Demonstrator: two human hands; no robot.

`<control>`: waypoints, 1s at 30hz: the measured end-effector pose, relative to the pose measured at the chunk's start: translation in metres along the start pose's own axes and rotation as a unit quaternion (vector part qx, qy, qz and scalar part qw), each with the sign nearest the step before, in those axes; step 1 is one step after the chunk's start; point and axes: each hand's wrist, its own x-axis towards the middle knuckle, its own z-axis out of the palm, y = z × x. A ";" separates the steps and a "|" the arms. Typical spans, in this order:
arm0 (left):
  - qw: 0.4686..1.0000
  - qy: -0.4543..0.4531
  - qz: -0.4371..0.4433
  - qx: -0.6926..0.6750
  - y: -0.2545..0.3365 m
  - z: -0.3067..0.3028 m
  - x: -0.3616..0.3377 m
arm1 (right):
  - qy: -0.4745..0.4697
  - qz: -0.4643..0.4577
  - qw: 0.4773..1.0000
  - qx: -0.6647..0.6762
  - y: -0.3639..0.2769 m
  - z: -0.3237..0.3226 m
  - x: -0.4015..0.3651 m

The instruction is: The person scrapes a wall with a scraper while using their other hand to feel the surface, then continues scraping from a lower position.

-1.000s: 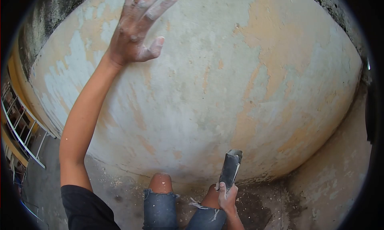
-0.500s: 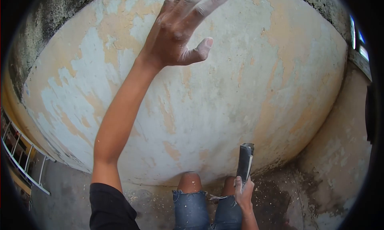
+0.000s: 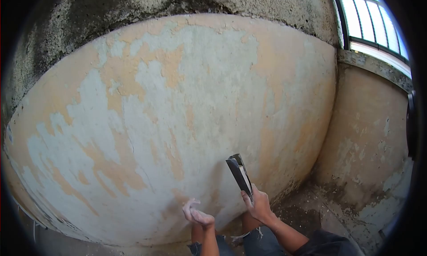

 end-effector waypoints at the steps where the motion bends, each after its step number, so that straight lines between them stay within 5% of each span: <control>1: 0.998 0.007 0.034 0.051 0.006 0.005 -0.004 | 0.008 -0.009 1.000 0.001 0.003 0.005 0.005; 3: 0.967 0.042 0.135 0.212 0.014 0.010 -0.003 | 0.009 0.013 1.000 0.011 0.008 0.020 0.003; 8: 0.953 0.055 0.126 0.268 -0.012 -0.016 -0.030 | 0.042 0.022 0.994 0.096 0.029 0.071 -0.040; 22: 0.906 -0.132 -0.105 0.389 -0.021 -0.040 -0.032 | 0.013 0.019 1.000 0.010 0.030 0.093 -0.028; 30: 0.891 -0.157 -0.097 0.414 -0.024 -0.043 -0.034 | 0.039 0.037 0.995 0.089 0.008 0.099 -0.002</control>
